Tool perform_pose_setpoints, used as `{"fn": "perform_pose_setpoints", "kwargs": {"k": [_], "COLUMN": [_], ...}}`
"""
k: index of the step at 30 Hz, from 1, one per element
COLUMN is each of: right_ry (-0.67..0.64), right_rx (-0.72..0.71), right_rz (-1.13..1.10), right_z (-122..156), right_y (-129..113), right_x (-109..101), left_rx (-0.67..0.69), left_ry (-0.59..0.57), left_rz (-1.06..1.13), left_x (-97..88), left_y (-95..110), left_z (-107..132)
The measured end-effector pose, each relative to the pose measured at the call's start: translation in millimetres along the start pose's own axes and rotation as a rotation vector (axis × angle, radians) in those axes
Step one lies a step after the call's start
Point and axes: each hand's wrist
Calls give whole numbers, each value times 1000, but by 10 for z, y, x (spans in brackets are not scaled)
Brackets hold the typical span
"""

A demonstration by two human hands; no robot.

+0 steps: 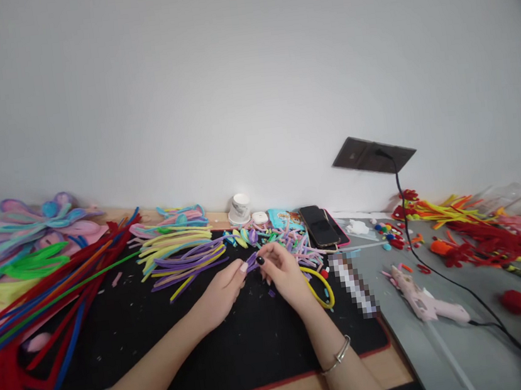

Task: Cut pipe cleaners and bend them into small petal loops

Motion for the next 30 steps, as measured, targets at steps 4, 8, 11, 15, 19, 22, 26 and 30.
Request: {"fn": "perform_pose_setpoints", "kwargs": {"k": [4,8,11,15,19,22,26,30], "right_ry": [-87,-61,-52,-68,-63,-26,58,125], "right_rx": [-1,1,65,141,140,141,87,27], "right_rz": [178,261,175,-46,-220,-323,-366,-296], "right_z": [30,40,28,8,2,4,-4,-18], "right_y": [-35,-41,-11,17,8,2,14,35], "right_x": [26,17,11,28,42,38,25,14], "left_rx": [-11,-19,-16,5,64,88,98,110], "left_ry": [-92,-158,-158,-140,-90,-13,99,201], "left_rz": [82,106,51,-164,-323,-337,-170,61], "left_x": [4,7,9,-2,-30,-50,-76,-111], "left_y": [18,22,30,107,206,227,178,150], "left_z": [4,7,18,54,77,66,15,-34]}}
Point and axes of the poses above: each hand's wrist, its own z-axis away from the middle knuckle, its own x-axis out of the palm, y = z × x, and after that the axes turned 13 degrees about -y, right-handed
